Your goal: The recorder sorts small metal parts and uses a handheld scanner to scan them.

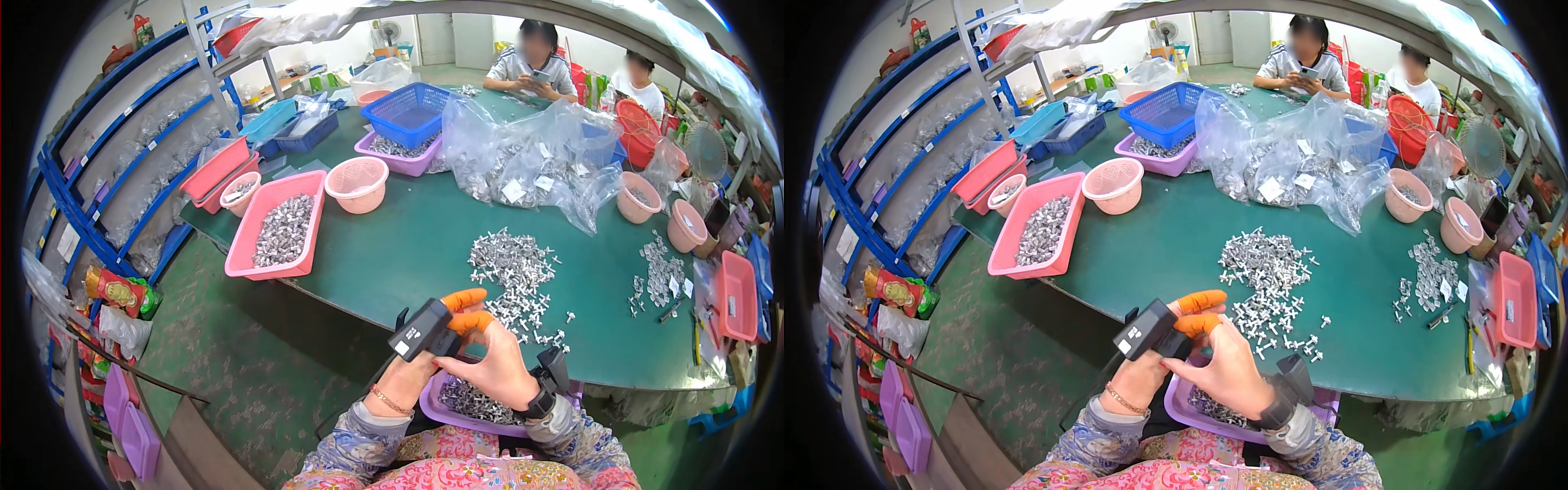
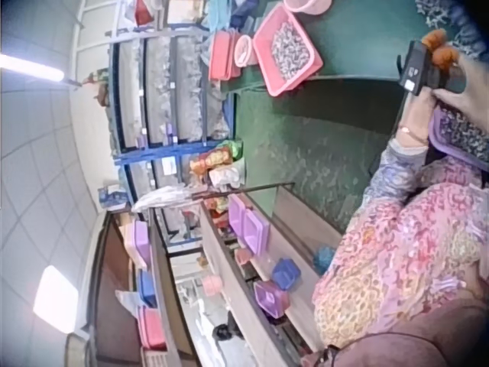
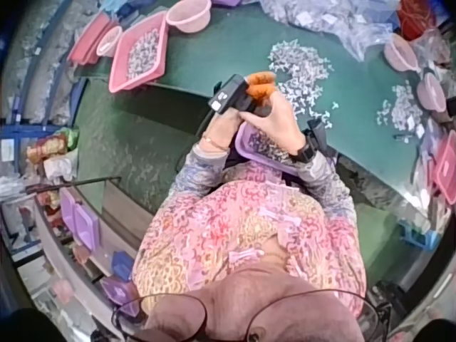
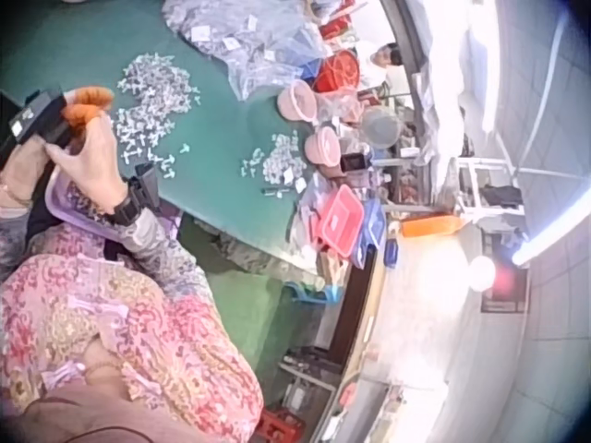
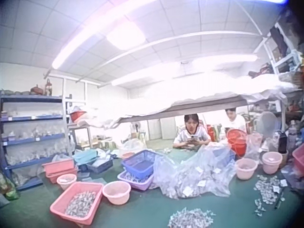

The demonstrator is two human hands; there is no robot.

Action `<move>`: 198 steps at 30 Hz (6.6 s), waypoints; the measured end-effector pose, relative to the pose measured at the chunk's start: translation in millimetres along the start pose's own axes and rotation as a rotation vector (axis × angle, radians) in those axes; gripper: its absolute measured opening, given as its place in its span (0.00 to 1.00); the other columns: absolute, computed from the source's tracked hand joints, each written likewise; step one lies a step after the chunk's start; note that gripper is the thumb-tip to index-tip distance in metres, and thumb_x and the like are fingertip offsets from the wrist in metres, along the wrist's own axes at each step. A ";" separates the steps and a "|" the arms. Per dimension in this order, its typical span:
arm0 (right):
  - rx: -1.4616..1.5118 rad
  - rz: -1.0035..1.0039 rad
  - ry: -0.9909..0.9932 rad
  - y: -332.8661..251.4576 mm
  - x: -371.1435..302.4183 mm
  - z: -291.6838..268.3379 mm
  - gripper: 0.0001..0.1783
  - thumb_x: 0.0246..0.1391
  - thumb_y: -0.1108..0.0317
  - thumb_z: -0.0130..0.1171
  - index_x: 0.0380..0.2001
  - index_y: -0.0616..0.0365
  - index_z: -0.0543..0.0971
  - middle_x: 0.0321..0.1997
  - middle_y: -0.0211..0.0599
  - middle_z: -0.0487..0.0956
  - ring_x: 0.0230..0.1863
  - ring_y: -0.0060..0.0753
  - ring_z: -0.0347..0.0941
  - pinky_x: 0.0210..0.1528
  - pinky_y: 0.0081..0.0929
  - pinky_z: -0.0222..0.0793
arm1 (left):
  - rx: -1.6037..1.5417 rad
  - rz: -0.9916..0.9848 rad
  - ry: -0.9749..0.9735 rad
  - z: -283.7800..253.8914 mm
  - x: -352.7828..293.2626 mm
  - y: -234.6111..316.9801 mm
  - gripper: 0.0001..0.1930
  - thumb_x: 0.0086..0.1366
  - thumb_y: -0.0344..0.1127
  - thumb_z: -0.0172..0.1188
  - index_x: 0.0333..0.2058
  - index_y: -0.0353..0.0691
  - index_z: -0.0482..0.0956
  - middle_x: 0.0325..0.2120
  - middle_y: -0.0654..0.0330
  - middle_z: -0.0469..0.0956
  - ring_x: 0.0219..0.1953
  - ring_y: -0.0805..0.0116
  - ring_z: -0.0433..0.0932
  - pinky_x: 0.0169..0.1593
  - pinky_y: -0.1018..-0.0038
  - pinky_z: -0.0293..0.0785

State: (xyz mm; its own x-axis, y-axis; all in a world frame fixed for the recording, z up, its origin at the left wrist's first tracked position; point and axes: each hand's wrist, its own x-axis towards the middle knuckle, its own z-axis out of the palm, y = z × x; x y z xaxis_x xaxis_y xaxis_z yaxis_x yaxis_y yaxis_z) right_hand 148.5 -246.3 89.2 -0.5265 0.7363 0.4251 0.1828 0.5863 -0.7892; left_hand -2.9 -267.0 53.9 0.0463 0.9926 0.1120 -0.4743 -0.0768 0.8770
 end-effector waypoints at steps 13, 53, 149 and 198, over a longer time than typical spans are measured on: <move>0.113 0.077 -0.239 -18.7 -5.0 -19.5 0.30 0.40 0.67 0.80 0.47 0.63 0.77 0.45 0.37 0.80 0.39 0.25 0.80 0.44 0.26 0.78 | -0.018 0.018 0.033 16.0 -48.7 0.8 0.28 0.74 0.40 0.51 0.67 0.32 0.62 0.63 0.49 0.68 0.63 0.61 0.70 0.67 0.63 0.65; 0.691 0.251 -0.196 -1.2 12.2 -41.8 0.34 0.51 0.76 0.70 0.61 0.64 0.69 0.56 0.34 0.76 0.57 0.27 0.72 0.63 0.29 0.66 | -0.081 0.065 -0.049 -11.6 -30.0 38.9 0.31 0.59 0.24 0.70 0.59 0.36 0.69 0.51 0.57 0.78 0.53 0.67 0.77 0.57 0.70 0.75; -0.721 -0.502 0.244 -19.8 4.6 -174.3 0.08 0.50 0.65 0.64 0.27 0.57 0.77 0.30 0.37 0.75 0.39 0.42 0.72 0.36 0.40 0.71 | -0.295 -0.383 -0.695 249.9 97.1 -86.6 0.27 0.69 0.44 0.60 0.62 0.42 0.66 0.59 0.48 0.72 0.56 0.56 0.77 0.54 0.61 0.80; 1.116 0.604 0.373 21.6 -118.8 -199.7 0.17 0.63 0.63 0.60 0.52 0.57 0.75 0.49 0.40 0.80 0.47 0.33 0.81 0.54 0.26 0.81 | 0.381 -0.037 -1.302 237.4 133.1 -21.4 0.58 0.53 0.23 0.73 0.74 0.45 0.41 0.58 0.51 0.71 0.59 0.64 0.71 0.64 0.67 0.65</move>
State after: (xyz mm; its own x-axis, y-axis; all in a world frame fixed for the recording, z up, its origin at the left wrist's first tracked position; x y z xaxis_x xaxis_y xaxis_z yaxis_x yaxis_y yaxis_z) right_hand 380.8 -253.7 110.2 -0.3126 0.9352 -0.1663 -0.5654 -0.3239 -0.7585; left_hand 222.1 -155.5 161.0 0.9450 0.2030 0.2564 -0.1937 -0.2844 0.9390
